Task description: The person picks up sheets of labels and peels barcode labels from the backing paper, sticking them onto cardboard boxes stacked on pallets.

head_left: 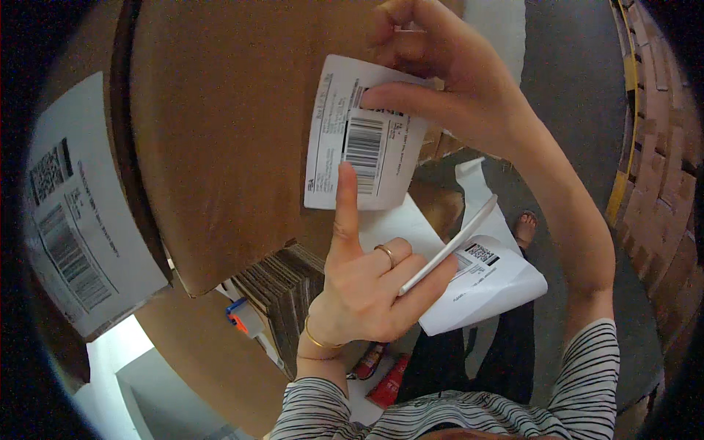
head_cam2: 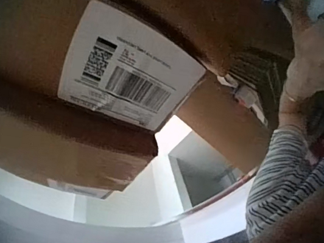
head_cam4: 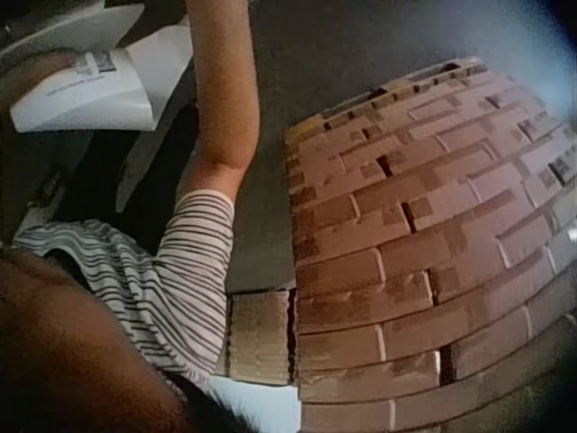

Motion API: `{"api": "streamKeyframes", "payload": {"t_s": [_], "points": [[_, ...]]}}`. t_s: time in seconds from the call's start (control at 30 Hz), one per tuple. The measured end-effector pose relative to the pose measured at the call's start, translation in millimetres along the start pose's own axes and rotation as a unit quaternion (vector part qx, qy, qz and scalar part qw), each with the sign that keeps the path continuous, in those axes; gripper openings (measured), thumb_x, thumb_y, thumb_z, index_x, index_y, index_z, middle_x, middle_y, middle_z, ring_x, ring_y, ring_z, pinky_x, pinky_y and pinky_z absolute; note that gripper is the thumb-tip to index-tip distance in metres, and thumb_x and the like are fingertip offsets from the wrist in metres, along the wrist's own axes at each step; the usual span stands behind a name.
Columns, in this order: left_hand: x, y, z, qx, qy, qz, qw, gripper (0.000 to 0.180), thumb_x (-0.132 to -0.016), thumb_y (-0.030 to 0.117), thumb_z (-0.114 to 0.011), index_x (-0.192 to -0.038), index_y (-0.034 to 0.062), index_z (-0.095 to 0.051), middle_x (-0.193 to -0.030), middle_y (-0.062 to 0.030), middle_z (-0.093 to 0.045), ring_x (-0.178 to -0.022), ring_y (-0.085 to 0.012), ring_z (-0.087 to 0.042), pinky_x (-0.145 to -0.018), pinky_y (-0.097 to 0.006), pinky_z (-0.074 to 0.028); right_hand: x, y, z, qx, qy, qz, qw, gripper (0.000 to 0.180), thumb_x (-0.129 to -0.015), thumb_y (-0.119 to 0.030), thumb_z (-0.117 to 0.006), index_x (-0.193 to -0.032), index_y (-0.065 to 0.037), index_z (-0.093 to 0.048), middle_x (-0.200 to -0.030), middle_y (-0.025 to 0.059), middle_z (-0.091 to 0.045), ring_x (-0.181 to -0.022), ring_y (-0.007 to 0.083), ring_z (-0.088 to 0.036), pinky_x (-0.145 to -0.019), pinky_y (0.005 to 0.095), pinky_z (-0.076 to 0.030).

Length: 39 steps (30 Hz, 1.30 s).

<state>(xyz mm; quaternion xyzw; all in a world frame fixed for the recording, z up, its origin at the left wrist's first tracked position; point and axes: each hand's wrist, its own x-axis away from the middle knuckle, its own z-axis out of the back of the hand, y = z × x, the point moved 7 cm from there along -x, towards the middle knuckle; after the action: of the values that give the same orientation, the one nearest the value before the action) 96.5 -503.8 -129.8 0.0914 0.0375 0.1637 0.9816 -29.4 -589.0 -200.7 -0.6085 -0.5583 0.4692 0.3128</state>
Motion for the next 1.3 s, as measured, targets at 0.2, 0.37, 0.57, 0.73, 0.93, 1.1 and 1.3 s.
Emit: {"api": "streamKeyframes", "payload": {"t_s": [0.2,0.37,0.57,0.73,0.93,1.1,1.3], "points": [[-1.4,-8.4,2.0,-0.015,-0.019,0.027,0.999,0.012,-0.067,0.011,-0.068,-0.079,0.0145,-0.070,-0.057,0.0073,-0.046,-0.054,-0.0056,-0.048,-0.105,-0.077,-0.015,-9.7,0.3,-12.4,0.019,-0.020,0.042,0.999,0.038,-0.091,-0.009,-0.061,-0.115,-0.006,-0.031,-0.102,0.0135,-0.056,-0.100,0.0215,-0.059,-0.084,0.0348,-0.054],[2.0,-13.5,2.8,-0.025,-0.013,0.031,0.999,0.014,-0.068,0.011,-0.069,-0.081,0.0157,-0.071,-0.060,0.0074,-0.053,-0.056,-0.0058,-0.050,-0.106,-0.076,-0.016,-15.0,1.8,-19.6,0.016,-0.076,0.070,0.994,0.036,-0.093,-0.009,-0.058,-0.114,-0.006,-0.030,-0.098,0.0128,-0.055,-0.100,0.0215,-0.059,-0.084,0.0363,-0.054],[9.2,-17.8,6.6,-0.040,-0.005,0.040,0.998,0.016,-0.067,0.011,-0.069,-0.083,0.0158,-0.072,-0.061,0.0071,-0.055,-0.057,-0.0059,-0.052,-0.107,-0.074,-0.016,-11.9,-3.9,-25.5,0.048,-0.061,0.106,0.991,0.036,-0.093,-0.011,-0.058,-0.114,-0.006,-0.029,-0.102,0.0148,-0.055,-0.096,0.0239,-0.061,-0.083,0.0362,-0.055],[14.1,-19.1,2.7,-0.045,-0.022,0.041,0.998,0.017,-0.068,0.011,-0.069,-0.083,0.0158,-0.072,-0.062,0.0049,-0.058,-0.060,-0.0071,-0.057,-0.107,-0.074,-0.016,-2.9,-13.0,-27.1,0.150,0.123,0.269,0.943,0.047,-0.075,-0.004,-0.073,-0.111,-0.002,-0.042,-0.083,0.0166,-0.064,-0.078,0.0281,-0.067,-0.068,0.0369,-0.053],[21.7,-19.7,0.9,-0.049,0.006,0.055,0.997,0.017,-0.068,0.011,-0.069,-0.085,0.0158,-0.072,-0.059,-0.0008,-0.058,-0.062,-0.0128,-0.061,-0.107,-0.074,-0.015,5.3,-25.5,-42.6,0.259,0.155,0.292,0.908,0.054,-0.067,-0.010,-0.078,-0.105,-0.003,-0.041,-0.082,0.0224,-0.064,-0.082,0.0403,-0.064,-0.067,0.0454,-0.052],[25.9,-15.0,-7.0,-0.046,0.009,0.069,0.997,0.018,-0.069,0.011,-0.069,-0.085,0.0158,-0.072,-0.057,-0.0046,-0.057,-0.065,-0.0173,-0.064,-0.107,-0.073,-0.015,-4.5,-21.2,-5.7,0.434,0.149,0.050,0.887,0.037,-0.078,-0.011,-0.073,-0.104,-0.002,-0.048,-0.086,0.0171,-0.064,-0.081,0.0277,-0.065,-0.068,0.0358,-0.055],[44.0,-14.9,-32.8,0.059,-0.084,0.085,0.991,0.018,-0.068,0.011,-0.069,-0.085,0.0169,-0.072,-0.059,-0.0036,-0.055,-0.068,-0.0208,-0.064,-0.108,-0.067,-0.024,14.5,6.2,-8.9,0.047,0.031,0.059,0.997,0.029,-0.081,-0.016,-0.072,-0.099,0.003,-0.060,-0.084,0.0127,-0.067,-0.075,0.0192,-0.066,-0.065,0.0287,-0.052]]}}
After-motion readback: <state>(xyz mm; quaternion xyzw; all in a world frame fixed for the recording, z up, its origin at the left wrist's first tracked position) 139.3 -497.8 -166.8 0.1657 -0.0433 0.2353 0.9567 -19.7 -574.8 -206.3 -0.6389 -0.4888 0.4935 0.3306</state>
